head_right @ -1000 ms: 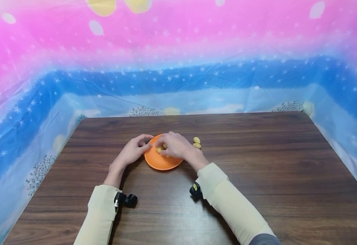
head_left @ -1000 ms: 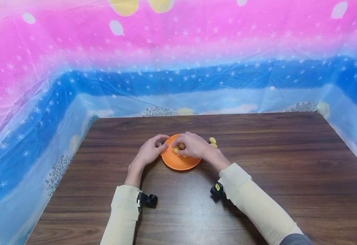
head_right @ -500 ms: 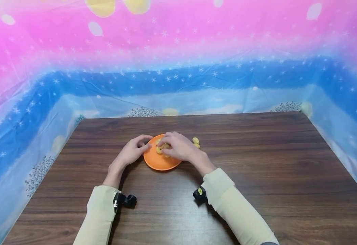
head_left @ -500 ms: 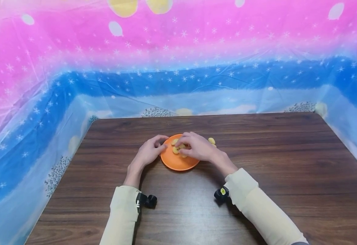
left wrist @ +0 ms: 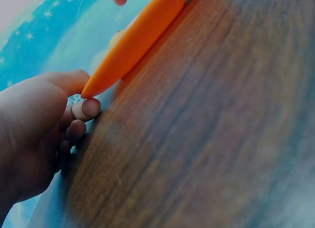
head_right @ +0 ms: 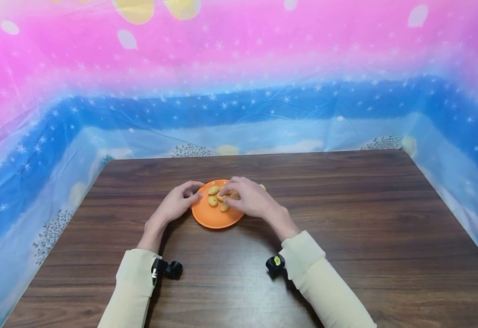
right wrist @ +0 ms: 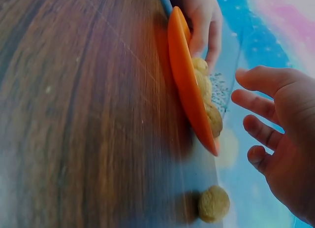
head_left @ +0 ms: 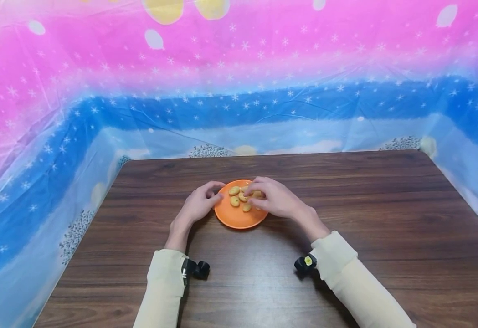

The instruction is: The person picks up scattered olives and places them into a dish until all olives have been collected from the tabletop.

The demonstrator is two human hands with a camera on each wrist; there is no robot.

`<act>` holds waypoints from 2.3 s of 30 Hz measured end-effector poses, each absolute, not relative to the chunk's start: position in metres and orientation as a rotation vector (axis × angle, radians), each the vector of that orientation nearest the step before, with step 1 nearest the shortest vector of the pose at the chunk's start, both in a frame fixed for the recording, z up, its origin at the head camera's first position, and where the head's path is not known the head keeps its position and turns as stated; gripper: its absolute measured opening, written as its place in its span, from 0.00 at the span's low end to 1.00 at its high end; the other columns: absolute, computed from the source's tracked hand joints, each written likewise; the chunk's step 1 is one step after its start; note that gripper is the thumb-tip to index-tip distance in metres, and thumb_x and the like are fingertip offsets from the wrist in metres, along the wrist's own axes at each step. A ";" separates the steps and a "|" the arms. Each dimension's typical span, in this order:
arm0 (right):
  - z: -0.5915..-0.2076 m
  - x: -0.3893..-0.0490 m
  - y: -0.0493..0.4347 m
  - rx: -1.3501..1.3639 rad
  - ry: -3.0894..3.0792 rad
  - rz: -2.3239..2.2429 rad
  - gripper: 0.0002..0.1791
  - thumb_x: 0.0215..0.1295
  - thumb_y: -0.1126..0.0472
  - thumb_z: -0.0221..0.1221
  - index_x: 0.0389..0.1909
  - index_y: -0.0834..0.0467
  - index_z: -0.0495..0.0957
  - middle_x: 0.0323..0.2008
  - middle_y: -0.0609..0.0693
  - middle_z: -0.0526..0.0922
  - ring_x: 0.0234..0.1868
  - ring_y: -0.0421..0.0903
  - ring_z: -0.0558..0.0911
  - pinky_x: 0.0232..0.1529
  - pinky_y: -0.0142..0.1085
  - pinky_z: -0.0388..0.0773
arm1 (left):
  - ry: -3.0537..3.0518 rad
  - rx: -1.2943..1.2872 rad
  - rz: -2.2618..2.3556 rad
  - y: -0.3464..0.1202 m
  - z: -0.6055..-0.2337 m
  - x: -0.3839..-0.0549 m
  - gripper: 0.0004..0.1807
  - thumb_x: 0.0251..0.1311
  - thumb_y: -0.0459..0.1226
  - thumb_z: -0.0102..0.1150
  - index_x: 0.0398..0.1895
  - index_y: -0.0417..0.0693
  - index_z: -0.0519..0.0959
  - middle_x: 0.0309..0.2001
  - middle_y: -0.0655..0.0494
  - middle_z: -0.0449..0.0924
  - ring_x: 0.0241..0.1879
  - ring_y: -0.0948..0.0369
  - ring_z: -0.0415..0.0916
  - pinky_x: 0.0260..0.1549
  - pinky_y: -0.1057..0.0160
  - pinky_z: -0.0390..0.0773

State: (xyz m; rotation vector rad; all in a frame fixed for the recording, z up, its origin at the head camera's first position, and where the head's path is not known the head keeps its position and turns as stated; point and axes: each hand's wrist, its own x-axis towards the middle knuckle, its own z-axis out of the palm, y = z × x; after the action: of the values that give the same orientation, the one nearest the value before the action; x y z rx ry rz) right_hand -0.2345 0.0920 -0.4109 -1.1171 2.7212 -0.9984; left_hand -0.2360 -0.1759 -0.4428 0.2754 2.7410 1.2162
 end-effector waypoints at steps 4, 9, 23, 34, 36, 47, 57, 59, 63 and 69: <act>-0.411 -0.233 0.099 -1.099 2.719 -1.041 0.10 0.71 0.58 0.62 0.49 0.54 0.86 0.46 0.46 0.81 0.46 0.45 0.79 0.47 0.42 0.75 | 2.738 0.275 1.221 -0.176 -0.443 -0.236 0.20 0.73 0.47 0.55 0.66 0.62 0.74 0.32 0.51 0.75 0.25 0.55 0.68 0.28 0.59 0.64; -0.412 -0.231 0.107 -1.057 2.744 -1.027 0.11 0.72 0.57 0.60 0.50 0.54 0.85 0.44 0.44 0.80 0.43 0.43 0.78 0.44 0.40 0.75 | 2.736 0.282 1.229 -0.177 -0.444 -0.236 0.20 0.73 0.47 0.55 0.66 0.62 0.74 0.31 0.51 0.75 0.24 0.55 0.68 0.27 0.59 0.64; -0.418 -0.228 0.126 -0.952 2.779 -1.058 0.11 0.72 0.56 0.62 0.50 0.52 0.86 0.45 0.44 0.80 0.40 0.43 0.77 0.40 0.40 0.74 | 2.735 0.280 1.227 -0.177 -0.446 -0.238 0.19 0.73 0.47 0.55 0.66 0.63 0.74 0.32 0.51 0.74 0.26 0.54 0.68 0.28 0.59 0.64; -0.427 -0.226 0.144 -0.816 2.787 -1.092 0.12 0.70 0.57 0.63 0.52 0.52 0.84 0.48 0.45 0.79 0.39 0.45 0.75 0.40 0.41 0.73 | 2.749 0.282 1.206 -0.176 -0.446 -0.239 0.20 0.73 0.47 0.55 0.66 0.62 0.74 0.32 0.51 0.75 0.27 0.55 0.69 0.29 0.59 0.65; -0.428 -0.225 0.146 -0.793 2.783 -1.102 0.12 0.70 0.57 0.64 0.52 0.51 0.84 0.48 0.46 0.79 0.38 0.46 0.75 0.39 0.41 0.73 | 2.751 0.278 1.202 -0.176 -0.446 -0.239 0.20 0.73 0.47 0.55 0.66 0.62 0.74 0.32 0.51 0.75 0.27 0.55 0.69 0.29 0.59 0.66; -0.430 -0.229 0.164 -0.825 2.758 -1.113 0.13 0.68 0.58 0.65 0.52 0.54 0.84 0.44 0.49 0.79 0.31 0.44 0.72 0.32 0.38 0.70 | 2.744 0.278 1.212 -0.178 -0.447 -0.239 0.20 0.73 0.47 0.55 0.66 0.62 0.74 0.32 0.52 0.74 0.26 0.55 0.69 0.28 0.60 0.65; -0.432 -0.226 0.174 -0.767 2.747 -1.100 0.15 0.67 0.56 0.66 0.53 0.52 0.85 0.42 0.45 0.79 0.33 0.45 0.73 0.33 0.39 0.70 | 2.731 0.280 1.219 -0.177 -0.445 -0.238 0.20 0.73 0.47 0.55 0.66 0.62 0.74 0.33 0.51 0.74 0.28 0.54 0.70 0.30 0.59 0.66; -0.432 -0.226 0.175 -0.749 2.746 -1.086 0.15 0.67 0.56 0.66 0.53 0.51 0.85 0.42 0.45 0.79 0.33 0.45 0.73 0.32 0.39 0.70 | 2.728 0.271 1.219 -0.177 -0.445 -0.238 0.20 0.73 0.47 0.55 0.66 0.62 0.74 0.33 0.51 0.75 0.28 0.54 0.70 0.30 0.59 0.66; -0.433 -0.226 0.178 -0.726 2.740 -1.056 0.14 0.67 0.56 0.66 0.53 0.49 0.85 0.42 0.44 0.79 0.33 0.45 0.73 0.32 0.39 0.71 | 2.724 0.258 1.216 -0.176 -0.444 -0.238 0.20 0.73 0.48 0.55 0.66 0.63 0.74 0.33 0.51 0.75 0.27 0.54 0.70 0.30 0.59 0.65; -0.434 -0.225 0.182 -0.725 2.709 -1.053 0.17 0.65 0.58 0.68 0.55 0.50 0.83 0.44 0.45 0.79 0.35 0.45 0.74 0.35 0.39 0.72 | 2.731 0.268 1.217 -0.175 -0.445 -0.238 0.20 0.73 0.48 0.55 0.66 0.63 0.74 0.33 0.51 0.75 0.28 0.54 0.70 0.29 0.59 0.65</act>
State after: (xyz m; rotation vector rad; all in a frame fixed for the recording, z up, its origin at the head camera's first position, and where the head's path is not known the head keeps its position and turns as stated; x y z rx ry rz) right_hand -0.2255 0.1815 -0.4339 -0.7251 2.7086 -1.0530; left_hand -0.2383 -0.1753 -0.4450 0.2679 2.7312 1.2168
